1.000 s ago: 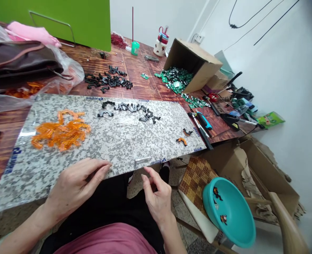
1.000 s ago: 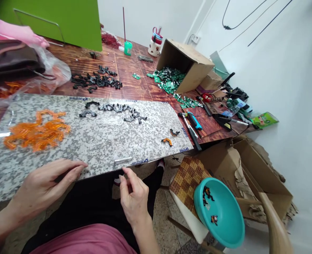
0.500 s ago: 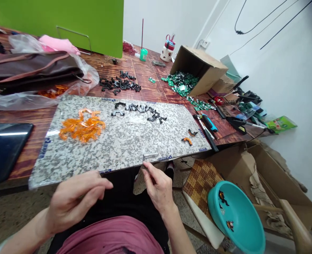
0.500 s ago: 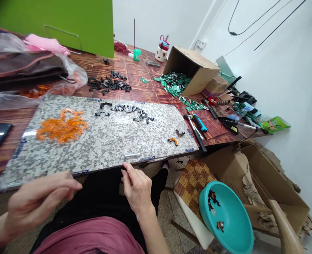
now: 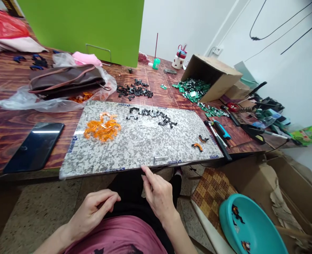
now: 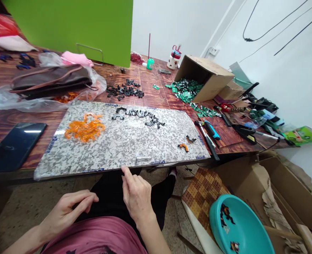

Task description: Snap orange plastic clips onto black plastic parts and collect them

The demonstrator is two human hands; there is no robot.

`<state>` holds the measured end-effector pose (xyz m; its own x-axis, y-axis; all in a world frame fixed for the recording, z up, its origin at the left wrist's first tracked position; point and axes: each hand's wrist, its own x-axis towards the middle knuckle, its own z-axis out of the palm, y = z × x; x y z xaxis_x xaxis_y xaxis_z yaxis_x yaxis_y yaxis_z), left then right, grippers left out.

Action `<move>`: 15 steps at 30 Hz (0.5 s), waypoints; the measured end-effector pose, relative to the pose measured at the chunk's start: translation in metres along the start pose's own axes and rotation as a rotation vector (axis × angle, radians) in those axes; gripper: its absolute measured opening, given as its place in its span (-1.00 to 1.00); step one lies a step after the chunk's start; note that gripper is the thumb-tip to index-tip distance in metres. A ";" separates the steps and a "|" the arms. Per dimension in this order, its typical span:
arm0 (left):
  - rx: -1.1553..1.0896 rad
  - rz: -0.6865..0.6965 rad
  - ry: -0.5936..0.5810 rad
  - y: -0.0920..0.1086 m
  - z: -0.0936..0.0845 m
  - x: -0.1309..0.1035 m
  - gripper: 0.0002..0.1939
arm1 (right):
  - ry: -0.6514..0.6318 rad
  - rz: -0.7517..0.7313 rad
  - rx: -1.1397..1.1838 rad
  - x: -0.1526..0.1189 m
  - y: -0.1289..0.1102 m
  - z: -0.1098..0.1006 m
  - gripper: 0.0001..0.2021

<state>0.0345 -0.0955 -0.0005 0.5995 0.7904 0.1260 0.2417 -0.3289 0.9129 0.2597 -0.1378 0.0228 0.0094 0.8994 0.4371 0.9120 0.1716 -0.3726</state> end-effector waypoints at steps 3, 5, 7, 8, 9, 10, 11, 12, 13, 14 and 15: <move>0.014 0.030 -0.019 -0.001 0.002 0.003 -0.74 | -0.021 -0.016 0.018 0.001 -0.004 0.002 -0.64; 0.019 0.032 -0.026 -0.001 0.004 0.005 -0.74 | -0.028 -0.011 0.026 0.002 -0.007 0.003 -0.64; 0.024 0.024 -0.030 -0.001 0.006 0.006 -0.74 | -0.036 -0.007 0.033 0.002 -0.008 0.004 -0.64; 0.028 0.021 -0.033 0.000 0.006 0.006 -0.74 | -0.038 -0.009 0.038 0.002 -0.009 0.005 -0.64; 0.034 0.018 -0.035 0.000 0.007 0.007 -0.74 | -0.040 -0.016 0.044 0.003 -0.010 0.006 -0.64; 0.040 0.017 -0.037 0.001 0.007 0.007 -0.73 | -0.040 -0.023 0.051 0.003 -0.010 0.006 -0.64; 0.047 0.014 -0.042 0.002 0.007 0.008 -0.72 | -0.039 -0.031 0.056 0.003 -0.011 0.007 -0.64; 0.055 0.012 -0.047 0.003 0.007 0.009 -0.72 | -0.039 -0.038 0.061 0.004 -0.011 0.008 -0.64; 0.064 0.008 -0.053 0.004 0.007 0.010 -0.72 | -0.040 -0.044 0.069 0.004 -0.011 0.008 -0.63; 0.071 0.001 -0.059 0.006 0.007 0.011 -0.71 | -0.041 -0.049 0.080 0.004 -0.012 0.009 -0.63; 0.078 -0.005 -0.065 0.007 0.007 0.013 -0.71 | -0.042 -0.055 0.092 0.005 -0.012 0.010 -0.63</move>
<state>0.0492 -0.0910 0.0049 0.6460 0.7576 0.0938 0.3016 -0.3662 0.8803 0.2444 -0.1315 0.0209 -0.0588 0.9034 0.4248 0.8691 0.2557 -0.4234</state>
